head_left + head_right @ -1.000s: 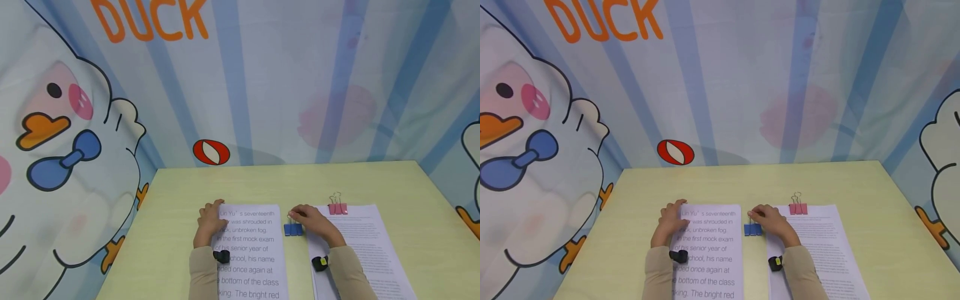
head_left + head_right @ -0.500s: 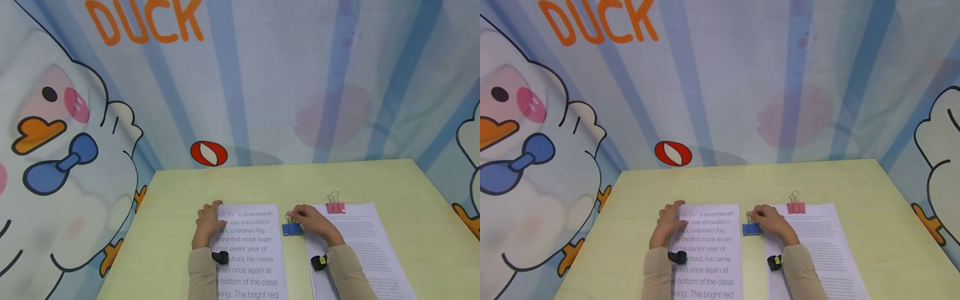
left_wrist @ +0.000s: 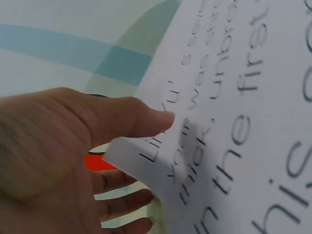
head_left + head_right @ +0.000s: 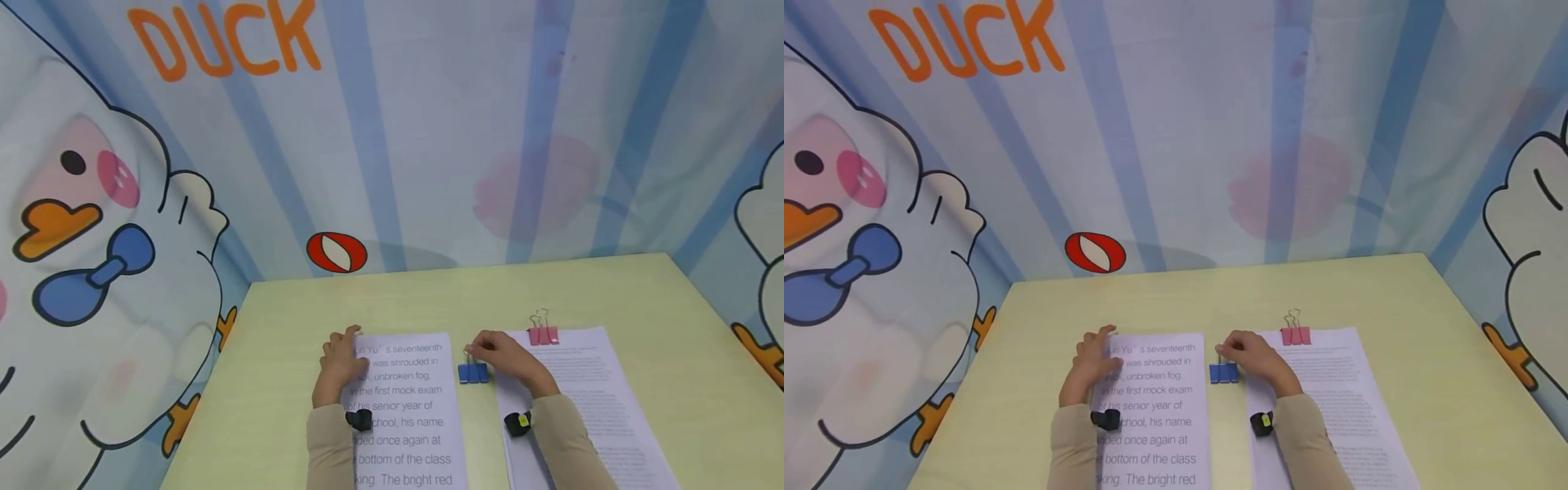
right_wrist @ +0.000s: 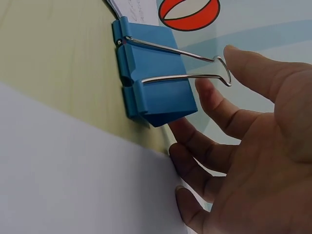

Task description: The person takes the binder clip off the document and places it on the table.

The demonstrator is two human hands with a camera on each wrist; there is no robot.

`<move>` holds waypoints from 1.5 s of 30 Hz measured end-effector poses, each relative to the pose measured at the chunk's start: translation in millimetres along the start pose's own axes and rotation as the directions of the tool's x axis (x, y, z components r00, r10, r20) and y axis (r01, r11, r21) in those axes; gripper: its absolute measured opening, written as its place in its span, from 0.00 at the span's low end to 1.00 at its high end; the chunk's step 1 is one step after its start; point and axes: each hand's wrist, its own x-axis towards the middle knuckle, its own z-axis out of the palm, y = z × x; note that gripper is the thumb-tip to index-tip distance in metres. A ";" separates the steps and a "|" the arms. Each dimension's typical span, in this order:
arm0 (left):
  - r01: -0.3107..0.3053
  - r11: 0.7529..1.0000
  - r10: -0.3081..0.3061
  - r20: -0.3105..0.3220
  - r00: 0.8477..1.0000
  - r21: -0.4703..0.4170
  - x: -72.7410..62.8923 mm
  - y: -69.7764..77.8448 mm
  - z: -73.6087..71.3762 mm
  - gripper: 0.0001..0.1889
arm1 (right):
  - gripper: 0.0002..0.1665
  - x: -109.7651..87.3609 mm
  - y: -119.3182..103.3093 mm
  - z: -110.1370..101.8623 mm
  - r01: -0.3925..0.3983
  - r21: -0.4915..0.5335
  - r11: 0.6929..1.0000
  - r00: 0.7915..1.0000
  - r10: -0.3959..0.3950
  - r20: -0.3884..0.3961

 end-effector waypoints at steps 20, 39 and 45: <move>-0.113 0.993 0.115 -0.087 0.990 0.029 -16.1 38.4 -19.2 0.36 | 0.14 -6.9 -12.9 -18.9 0.048 -0.010 0.999 0.997 -0.049 -0.066; -0.382 0.922 0.386 -0.047 0.922 0.067 -33.9 85.3 0.1 0.39 | 0.20 -28.9 -3.5 -51.8 0.051 0.084 0.995 0.988 -0.038 -0.148; -0.450 0.890 0.453 -0.012 0.892 0.076 -41.2 94.6 7.0 0.38 | 0.22 -31.3 0.7 -59.4 0.074 0.068 0.995 0.981 -0.061 -0.184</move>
